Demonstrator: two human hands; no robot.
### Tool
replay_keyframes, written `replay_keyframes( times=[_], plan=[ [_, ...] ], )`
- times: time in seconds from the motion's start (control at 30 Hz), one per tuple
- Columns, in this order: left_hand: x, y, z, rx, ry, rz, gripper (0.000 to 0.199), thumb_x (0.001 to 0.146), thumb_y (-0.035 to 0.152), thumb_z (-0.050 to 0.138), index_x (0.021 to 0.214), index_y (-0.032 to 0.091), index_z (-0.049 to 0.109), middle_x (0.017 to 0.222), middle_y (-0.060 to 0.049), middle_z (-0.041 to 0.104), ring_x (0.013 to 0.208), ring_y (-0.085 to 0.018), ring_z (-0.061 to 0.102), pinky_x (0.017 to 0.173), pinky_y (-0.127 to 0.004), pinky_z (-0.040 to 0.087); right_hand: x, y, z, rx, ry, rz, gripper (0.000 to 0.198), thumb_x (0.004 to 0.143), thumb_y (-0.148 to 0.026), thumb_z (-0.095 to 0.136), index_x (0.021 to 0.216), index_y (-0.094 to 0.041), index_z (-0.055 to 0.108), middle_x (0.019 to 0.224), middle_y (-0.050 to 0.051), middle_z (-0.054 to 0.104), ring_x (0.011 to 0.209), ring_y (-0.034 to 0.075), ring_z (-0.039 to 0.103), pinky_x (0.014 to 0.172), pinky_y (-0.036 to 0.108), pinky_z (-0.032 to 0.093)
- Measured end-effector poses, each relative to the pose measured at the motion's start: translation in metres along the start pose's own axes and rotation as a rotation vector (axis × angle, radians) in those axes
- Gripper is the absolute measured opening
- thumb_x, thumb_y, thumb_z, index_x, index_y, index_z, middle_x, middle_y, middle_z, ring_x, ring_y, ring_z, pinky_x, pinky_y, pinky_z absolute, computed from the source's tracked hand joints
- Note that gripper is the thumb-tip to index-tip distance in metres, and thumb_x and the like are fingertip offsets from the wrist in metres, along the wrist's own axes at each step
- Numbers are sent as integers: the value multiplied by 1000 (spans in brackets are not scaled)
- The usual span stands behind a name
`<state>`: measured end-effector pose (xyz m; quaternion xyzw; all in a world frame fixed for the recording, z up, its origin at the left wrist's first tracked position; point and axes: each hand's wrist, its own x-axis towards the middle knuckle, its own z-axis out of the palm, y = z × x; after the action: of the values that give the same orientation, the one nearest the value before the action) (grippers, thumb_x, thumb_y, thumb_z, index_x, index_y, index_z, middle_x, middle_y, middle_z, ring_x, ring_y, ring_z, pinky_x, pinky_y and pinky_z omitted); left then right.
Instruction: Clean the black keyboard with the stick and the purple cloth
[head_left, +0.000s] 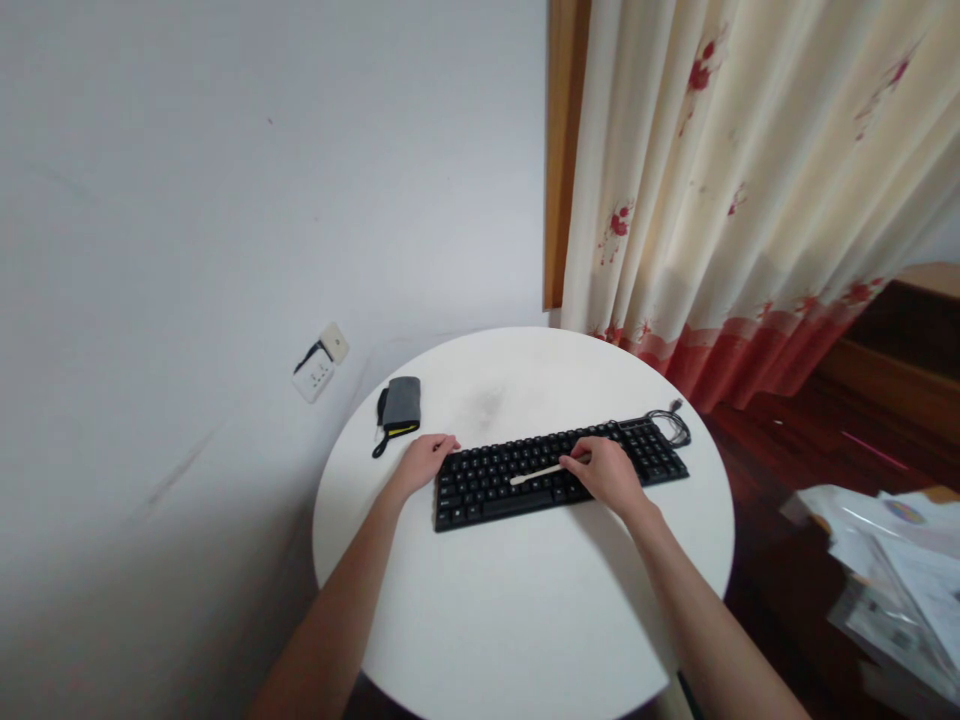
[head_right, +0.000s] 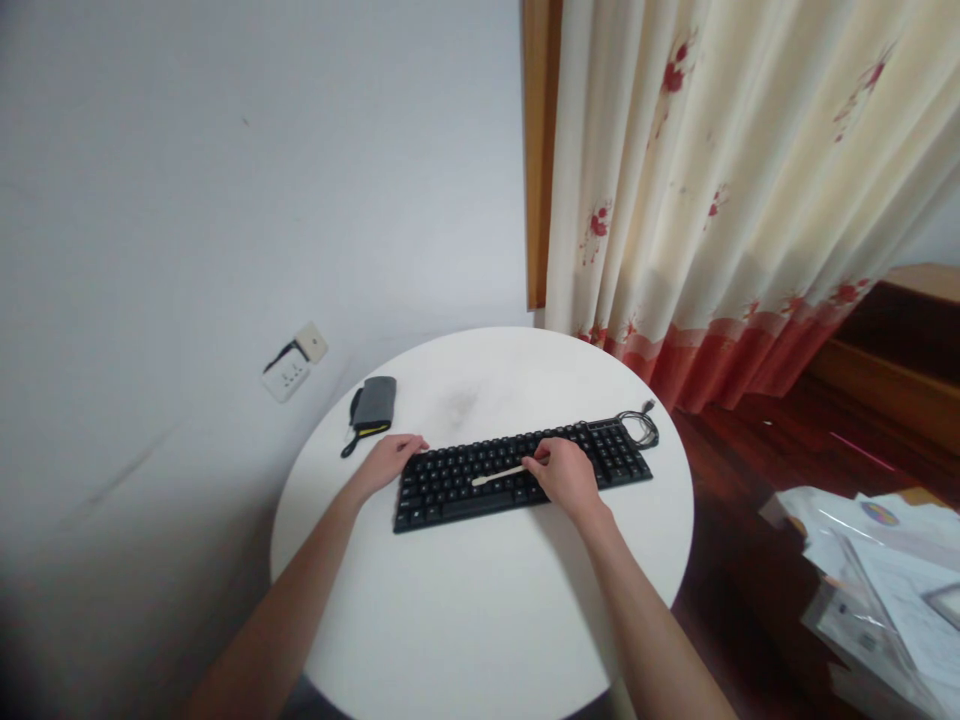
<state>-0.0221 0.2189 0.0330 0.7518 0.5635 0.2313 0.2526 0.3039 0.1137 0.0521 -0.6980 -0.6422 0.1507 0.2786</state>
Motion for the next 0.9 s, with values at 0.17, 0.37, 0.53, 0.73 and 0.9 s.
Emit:
replay_keyframes(
  times=[0.17, 0.37, 0.53, 0.73, 0.9],
  plan=[
    [-1, 1, 0, -10, 11, 1, 47, 85, 50, 42, 82, 17, 75, 87, -8, 76, 88, -26, 67, 80, -33, 45, -2, -5, 3, 11, 8, -17, 23, 80, -43, 66, 70, -23, 68, 74, 2, 71, 71, 17, 63, 61, 25, 36],
    [0, 1, 0, -11, 1, -13, 48, 85, 51, 41, 82, 16, 75, 88, -8, 76, 89, -27, 67, 82, -33, 45, -6, -17, 13, 13, 12, -82, 24, 82, -43, 65, 71, -22, 67, 78, 2, 72, 73, 17, 63, 63, 25, 38],
    [1, 1, 0, -12, -5, -13, 48, 86, 50, 41, 83, 16, 74, 89, -8, 75, 90, -27, 67, 82, -33, 45, -10, -23, 20, 6, 5, -131, 22, 83, -41, 65, 73, -22, 67, 79, 2, 71, 75, 17, 63, 65, 25, 39],
    [1, -2, 1, -1, 5, -7, 48, 86, 51, 41, 82, 17, 75, 88, -8, 75, 89, -27, 67, 82, -33, 45, -5, -12, 7, -5, -25, -66, 24, 82, -42, 64, 70, -21, 68, 75, 2, 71, 71, 17, 63, 61, 26, 39],
    [0, -3, 1, 3, -5, -4, 49, 87, 51, 40, 83, 16, 75, 89, -8, 75, 89, -27, 67, 83, -34, 45, 2, 10, -11, 19, 0, -6, 22, 80, -39, 64, 69, -21, 69, 73, 2, 72, 69, 17, 64, 62, 26, 40]
  ],
)
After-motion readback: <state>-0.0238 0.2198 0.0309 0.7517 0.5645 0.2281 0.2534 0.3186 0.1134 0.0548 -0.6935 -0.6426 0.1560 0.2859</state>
